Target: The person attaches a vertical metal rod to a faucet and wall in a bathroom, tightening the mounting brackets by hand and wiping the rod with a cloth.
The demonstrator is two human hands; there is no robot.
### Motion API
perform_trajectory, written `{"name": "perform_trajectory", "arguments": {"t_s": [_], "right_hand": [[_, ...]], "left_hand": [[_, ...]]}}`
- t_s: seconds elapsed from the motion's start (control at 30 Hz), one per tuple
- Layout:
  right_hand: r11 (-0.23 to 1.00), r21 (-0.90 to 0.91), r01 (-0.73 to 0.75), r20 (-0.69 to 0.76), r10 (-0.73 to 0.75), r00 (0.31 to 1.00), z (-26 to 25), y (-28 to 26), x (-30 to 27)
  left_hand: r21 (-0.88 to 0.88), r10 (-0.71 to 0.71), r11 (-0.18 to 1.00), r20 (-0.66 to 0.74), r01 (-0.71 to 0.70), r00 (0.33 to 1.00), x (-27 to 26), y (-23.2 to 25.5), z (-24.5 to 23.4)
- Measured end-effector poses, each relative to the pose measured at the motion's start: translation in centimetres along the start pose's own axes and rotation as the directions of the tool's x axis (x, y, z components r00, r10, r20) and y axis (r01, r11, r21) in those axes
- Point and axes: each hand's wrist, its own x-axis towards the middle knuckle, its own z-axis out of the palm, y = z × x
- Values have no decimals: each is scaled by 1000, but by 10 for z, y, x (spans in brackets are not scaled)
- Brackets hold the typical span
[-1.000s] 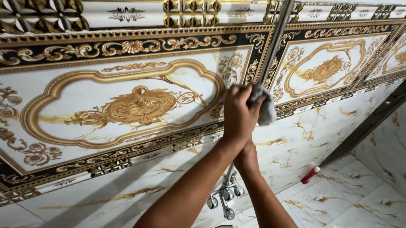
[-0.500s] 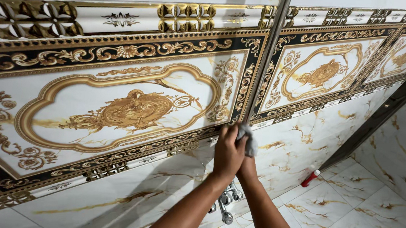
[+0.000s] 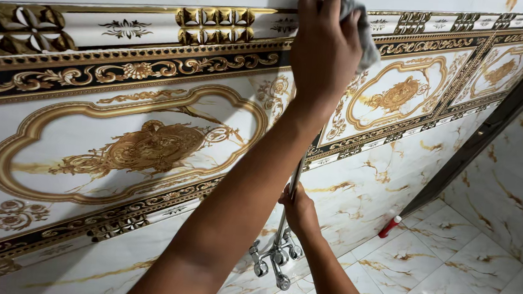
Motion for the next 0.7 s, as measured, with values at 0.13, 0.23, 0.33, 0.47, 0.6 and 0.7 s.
{"name": "perform_trajectory", "arguments": {"t_s": [0.13, 0.23, 0.33, 0.47, 0.6, 0.7], "right_hand": [[998, -37, -56, 14, 57, 998, -1, -3, -1], [990, -112, 91, -16, -93, 996, 7, 36, 2], [665, 728, -168, 168, 64, 984, 23, 83, 10], [956, 236, 173, 18, -182, 983, 24, 108, 6], [765, 636, -102, 92, 56, 994, 31, 106, 6], [509, 824, -248, 186, 170, 968, 36, 109, 1]], "left_hand": [[19, 85, 996, 5, -85, 996, -13, -9, -1], [72, 164, 984, -32, -161, 986, -74, -22, -15], [180, 72, 980, 94, -88, 993, -144, -36, -38], [112, -235, 972, 408, 207, 882, -232, -63, -63], [152, -460, 879, 516, 452, 723, -278, -84, -65], [58, -369, 917, 497, 394, 785, -276, -96, -58]]}}
